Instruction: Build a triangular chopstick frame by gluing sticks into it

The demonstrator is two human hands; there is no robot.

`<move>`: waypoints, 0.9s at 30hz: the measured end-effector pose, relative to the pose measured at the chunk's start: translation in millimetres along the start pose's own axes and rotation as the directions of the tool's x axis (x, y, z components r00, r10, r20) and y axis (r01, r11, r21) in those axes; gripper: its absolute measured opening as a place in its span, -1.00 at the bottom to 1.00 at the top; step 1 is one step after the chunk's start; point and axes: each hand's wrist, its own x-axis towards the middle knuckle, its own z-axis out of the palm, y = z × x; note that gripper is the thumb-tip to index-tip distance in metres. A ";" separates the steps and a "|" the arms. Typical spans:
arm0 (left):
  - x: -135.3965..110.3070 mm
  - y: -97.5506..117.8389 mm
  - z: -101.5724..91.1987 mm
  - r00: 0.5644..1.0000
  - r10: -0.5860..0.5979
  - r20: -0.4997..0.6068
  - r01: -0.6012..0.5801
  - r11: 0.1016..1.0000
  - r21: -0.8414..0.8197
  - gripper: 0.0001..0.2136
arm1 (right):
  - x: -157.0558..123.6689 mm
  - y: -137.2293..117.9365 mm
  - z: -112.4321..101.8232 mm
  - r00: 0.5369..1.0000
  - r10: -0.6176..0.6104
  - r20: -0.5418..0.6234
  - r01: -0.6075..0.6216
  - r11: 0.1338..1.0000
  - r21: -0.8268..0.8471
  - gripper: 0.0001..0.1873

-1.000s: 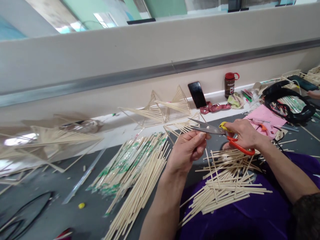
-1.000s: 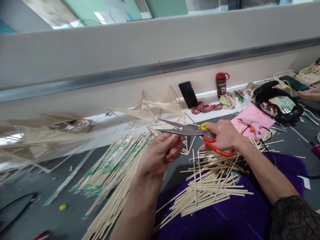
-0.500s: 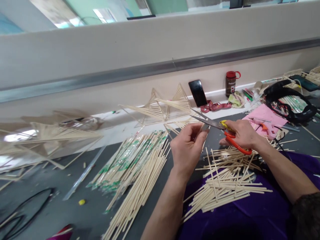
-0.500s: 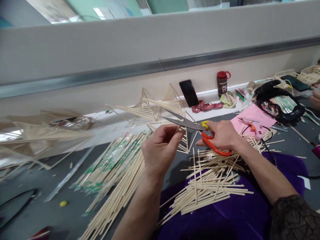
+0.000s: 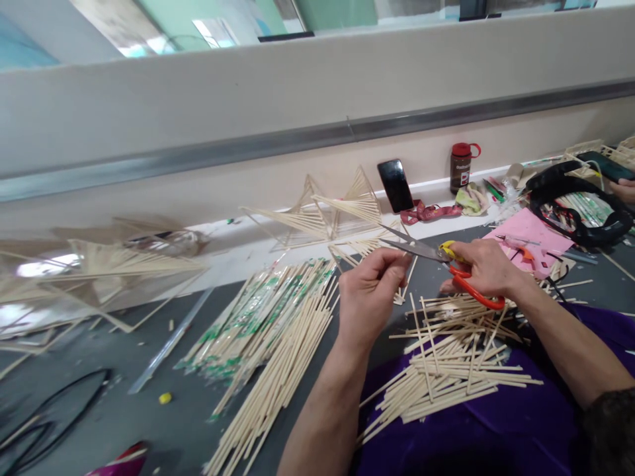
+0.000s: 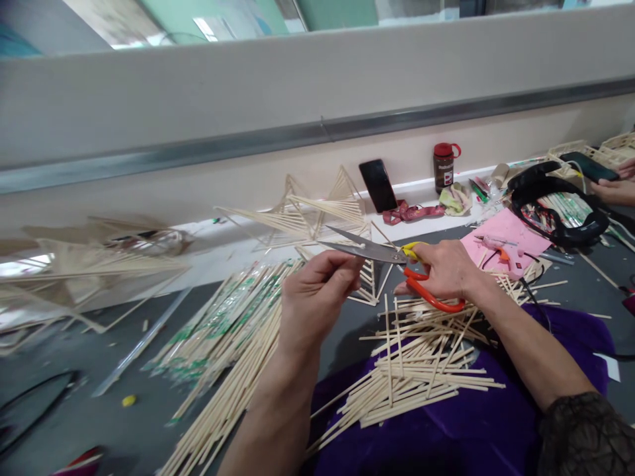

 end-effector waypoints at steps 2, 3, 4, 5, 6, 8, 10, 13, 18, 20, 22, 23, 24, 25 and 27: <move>1.3 1.6 0.4 0.991 -0.114 0.075 0.125 0.980 -0.152 -0.84 | -0.4 2.0 -1.2 0.999 -0.030 -0.020 0.031 0.999 0.009 -0.35; 1.8 2.8 0.5 0.979 -0.167 0.118 0.190 0.956 -0.223 -0.82 | -0.6 3.0 -1.5 0.998 -0.047 -0.034 0.048 0.999 0.011 -0.34; 2.2 4.0 0.5 0.965 -0.212 0.156 0.249 0.926 -0.283 -0.80 | -0.7 4.2 -1.6 0.997 -0.064 -0.047 0.065 0.998 0.009 -0.33; 2.4 5.1 0.3 0.949 -0.249 0.192 0.301 0.894 -0.330 -0.77 | -0.8 5.4 -1.6 0.995 -0.080 -0.056 0.080 0.997 0.004 -0.32; 2.5 6.0 -0.1 0.933 -0.279 0.226 0.346 0.865 -0.364 -0.75 | -0.9 6.8 -1.5 0.994 -0.095 -0.063 0.094 0.996 -0.004 -0.31; 2.8 7.0 -1.1 0.901 -0.315 0.297 0.418 0.814 -0.404 -0.70 | -1.1 9.7 -1.4 0.989 -0.126 -0.078 0.125 0.992 -0.018 -0.30; 3.3 6.7 -2.1 0.864 -0.327 0.382 0.479 0.769 -0.424 -0.65 | -1.1 12.3 -1.5 0.982 -0.163 -0.099 0.163 0.987 -0.018 -0.30; 4.8 4.3 -3.0 0.793 -0.308 0.525 0.565 0.694 -0.446 -0.61 | -1.2 15.2 -2.2 0.963 -0.228 -0.144 0.228 0.973 -0.016 -0.33; 6.9 -3.0 -3.0 0.728 -0.227 0.647 0.623 0.613 -0.486 -0.64 | -1.2 17.9 -1.9 0.928 -0.306 -0.211 0.303 0.952 -0.044 -0.36; 7.0 -5.6 -3.3 0.713 -0.185 0.677 0.627 0.601 -0.496 -0.66 | -1.3 18.7 -1.6 0.919 -0.324 -0.227 0.321 0.946 -0.051 -0.36; 6.6 -6.4 -3.7 0.706 -0.177 0.686 0.621 0.620 -0.480 -0.63 | -1.5 18.7 -1.7 0.915 -0.329 -0.231 0.326 0.944 -0.052 -0.35; 6.2 -6.0 -3.9 0.722 -0.196 0.664 0.600 0.655 -0.459 -0.62 | -1.6 18.0 -1.9 0.921 -0.318 -0.224 0.314 0.948 -0.053 -0.35; 5.5 -5.0 -4.0 0.762 -0.227 0.607 0.554 0.713 -0.430 -0.62 | -1.7 16.6 -2.1 0.933 -0.292 -0.212 0.287 0.956 -0.055 -0.34; 4.6 -3.7 -3.7 0.824 -0.252 0.507 0.476 0.794 -0.379 -0.63 | -1.7 14.6 -2.3 0.947 -0.252 -0.199 0.245 0.968 -0.060 -0.34; 2.4 -0.5 -2.3 0.958 -0.192 0.215 0.230 0.958 -0.169 -0.72 | -1.7 8.5 -2.3 0.976 -0.143 -0.163 0.133 0.989 -0.070 -0.33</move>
